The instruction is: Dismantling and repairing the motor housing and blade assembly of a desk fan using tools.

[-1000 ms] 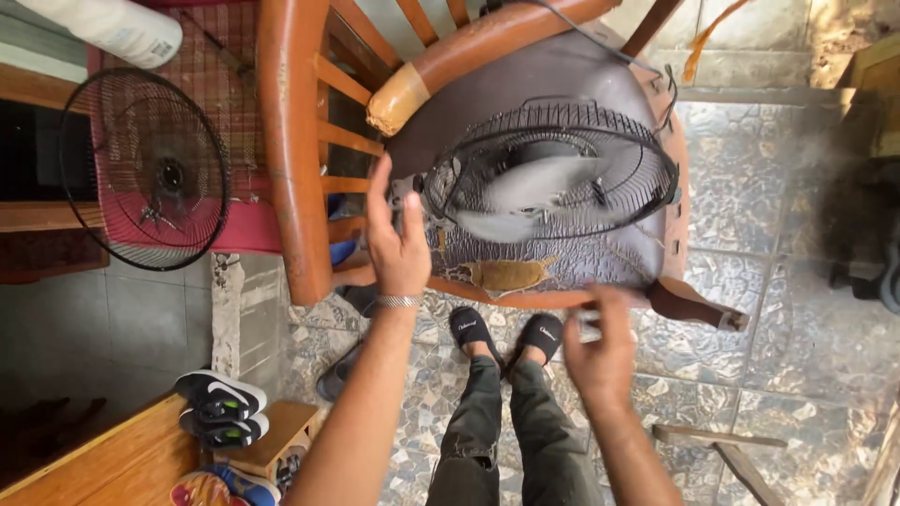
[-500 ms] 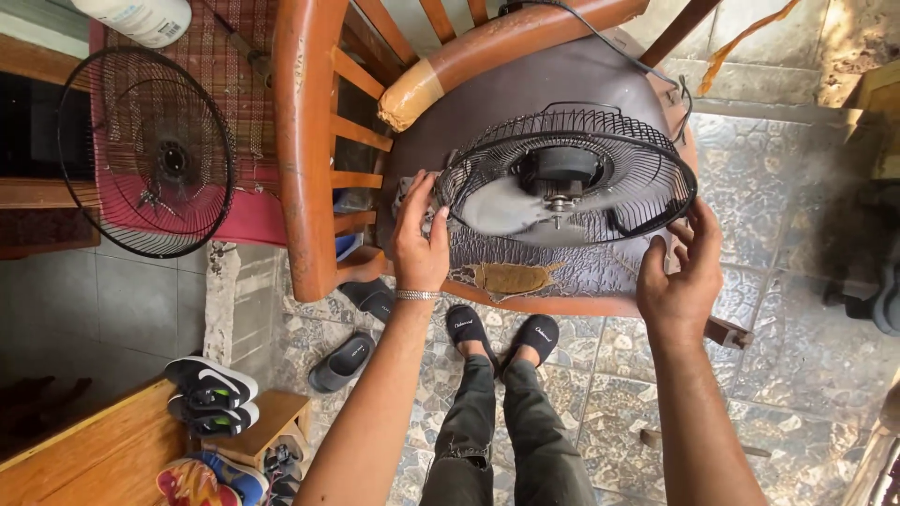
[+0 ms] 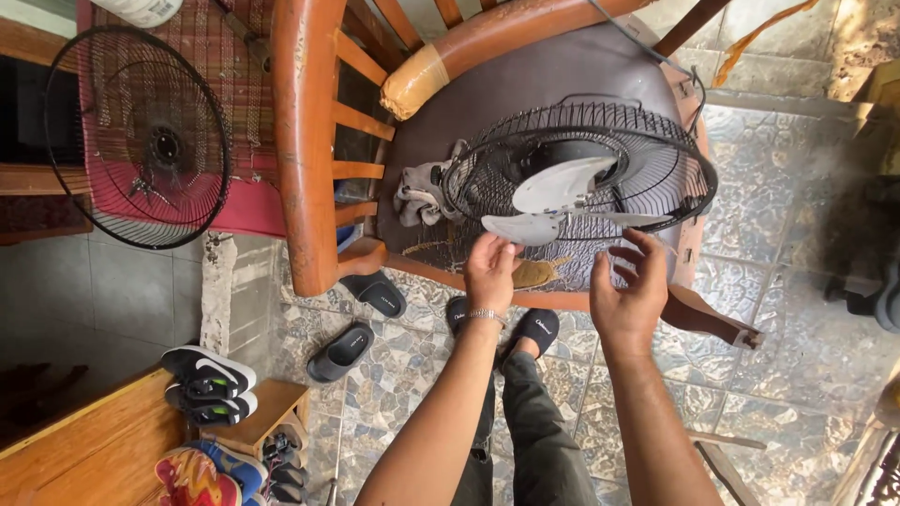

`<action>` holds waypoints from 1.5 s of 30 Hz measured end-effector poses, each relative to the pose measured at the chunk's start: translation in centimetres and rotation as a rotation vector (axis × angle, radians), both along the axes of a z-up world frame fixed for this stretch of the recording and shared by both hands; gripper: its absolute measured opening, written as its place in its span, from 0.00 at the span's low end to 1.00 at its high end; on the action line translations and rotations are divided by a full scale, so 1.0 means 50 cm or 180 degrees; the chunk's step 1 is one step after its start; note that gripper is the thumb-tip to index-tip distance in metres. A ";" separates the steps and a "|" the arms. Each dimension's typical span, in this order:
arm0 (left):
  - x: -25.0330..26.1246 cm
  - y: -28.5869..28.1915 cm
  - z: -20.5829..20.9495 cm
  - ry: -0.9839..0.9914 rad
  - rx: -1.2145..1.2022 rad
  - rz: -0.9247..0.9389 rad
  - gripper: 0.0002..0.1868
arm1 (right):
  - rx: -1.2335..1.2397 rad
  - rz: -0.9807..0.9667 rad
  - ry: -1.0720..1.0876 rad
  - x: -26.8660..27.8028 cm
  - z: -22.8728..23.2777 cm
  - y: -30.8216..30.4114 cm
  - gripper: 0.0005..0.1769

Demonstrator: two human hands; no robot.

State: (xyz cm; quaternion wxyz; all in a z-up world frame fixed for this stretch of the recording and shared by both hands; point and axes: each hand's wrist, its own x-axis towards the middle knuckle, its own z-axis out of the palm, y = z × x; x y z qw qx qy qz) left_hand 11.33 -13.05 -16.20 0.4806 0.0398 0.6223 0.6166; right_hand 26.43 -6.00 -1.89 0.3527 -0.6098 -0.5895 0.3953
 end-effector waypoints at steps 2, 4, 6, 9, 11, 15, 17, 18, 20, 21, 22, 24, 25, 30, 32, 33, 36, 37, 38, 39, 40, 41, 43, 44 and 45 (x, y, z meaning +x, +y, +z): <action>-0.003 -0.011 0.011 -0.0378 0.0175 0.0137 0.19 | -0.0035 0.0048 0.0233 -0.009 -0.008 -0.005 0.22; -0.017 -0.011 0.022 -0.0743 0.0386 0.0272 0.19 | -0.0033 0.0095 0.0480 -0.015 -0.033 -0.003 0.20; -0.032 -0.017 0.031 -0.1322 0.0462 0.0651 0.17 | -0.0620 0.0013 0.0655 -0.013 -0.075 -0.011 0.10; -0.058 -0.006 0.127 -0.1216 0.0507 0.0832 0.15 | -0.0882 0.0136 0.0881 -0.043 -0.117 -0.016 0.09; -0.084 0.004 0.157 -0.1050 0.0645 0.0795 0.16 | -0.1098 -0.0186 0.1242 -0.064 -0.140 -0.015 0.09; -0.102 0.015 0.166 -0.0511 0.0861 0.0555 0.18 | -0.0971 -0.0643 0.1542 -0.084 -0.162 -0.024 0.06; -0.071 0.002 0.093 -0.0056 0.0664 0.0336 0.16 | -0.0840 -0.0582 0.1542 -0.085 -0.146 -0.033 0.06; -0.057 0.009 0.054 0.0385 0.0497 0.0110 0.14 | -0.0670 -0.0523 0.1534 -0.087 -0.139 -0.026 0.07; -0.018 0.044 0.067 0.0826 0.0315 -0.0154 0.14 | -0.0232 -0.0476 0.0843 -0.079 -0.091 -0.017 0.10; 0.003 0.054 0.074 0.1258 0.0101 -0.0414 0.13 | 0.0178 -0.0422 0.0141 -0.074 -0.067 -0.018 0.12; 0.009 0.063 0.082 0.1258 0.0094 -0.0392 0.13 | 0.0176 -0.0398 0.0142 -0.072 -0.044 -0.012 0.12; 0.022 0.084 0.097 0.1615 0.0049 -0.0560 0.14 | 0.0676 -0.0207 -0.0531 -0.067 0.001 0.002 0.20; 0.028 0.085 0.091 0.1610 0.0045 -0.0550 0.14 | 0.0675 -0.0196 -0.0534 -0.062 0.007 0.004 0.20; 0.065 0.093 0.036 0.1162 0.0360 -0.0193 0.12 | 0.1058 0.0260 -0.0930 -0.032 0.010 0.027 0.16; 0.079 0.105 0.032 0.1085 0.0437 -0.0017 0.12 | 0.0898 0.0284 -0.0941 -0.031 0.010 0.031 0.15; 0.088 0.112 0.030 0.1010 0.0510 0.0157 0.12 | 0.0733 0.0307 -0.0948 -0.028 0.010 0.034 0.13; 0.109 0.122 0.035 0.1045 0.0499 0.0427 0.12 | 0.0848 0.0355 -0.1017 -0.020 -0.001 0.043 0.08; 0.111 0.118 0.040 0.1040 0.0486 0.0435 0.12 | 0.0838 0.0367 -0.1021 -0.019 0.002 0.042 0.08; 0.112 0.122 0.044 0.1195 0.0427 0.0463 0.11 | 0.0802 0.0369 -0.0988 -0.019 0.005 0.046 0.07; 0.113 0.125 0.049 0.1349 0.0367 0.0491 0.11 | 0.0766 0.0371 -0.0954 -0.018 0.007 0.050 0.06; 0.114 0.130 0.063 0.1340 0.0367 0.0491 0.11 | 0.0766 0.0371 -0.0964 -0.015 0.008 0.055 0.06; 0.114 0.135 0.077 0.1483 0.0221 0.0429 0.11 | 0.0774 0.0435 -0.1060 -0.011 0.009 0.060 0.05; 0.108 0.135 0.096 0.1635 0.0050 0.0372 0.11 | 0.0762 0.0514 -0.1146 -0.013 0.011 0.061 0.04; 0.106 0.139 0.102 0.1805 -0.0085 0.0313 0.11 | 0.0773 0.0511 -0.1137 -0.014 0.013 0.063 0.04; 0.104 0.142 0.108 0.1973 -0.0221 0.0253 0.11 | 0.0784 0.0507 -0.1128 -0.014 0.016 0.065 0.05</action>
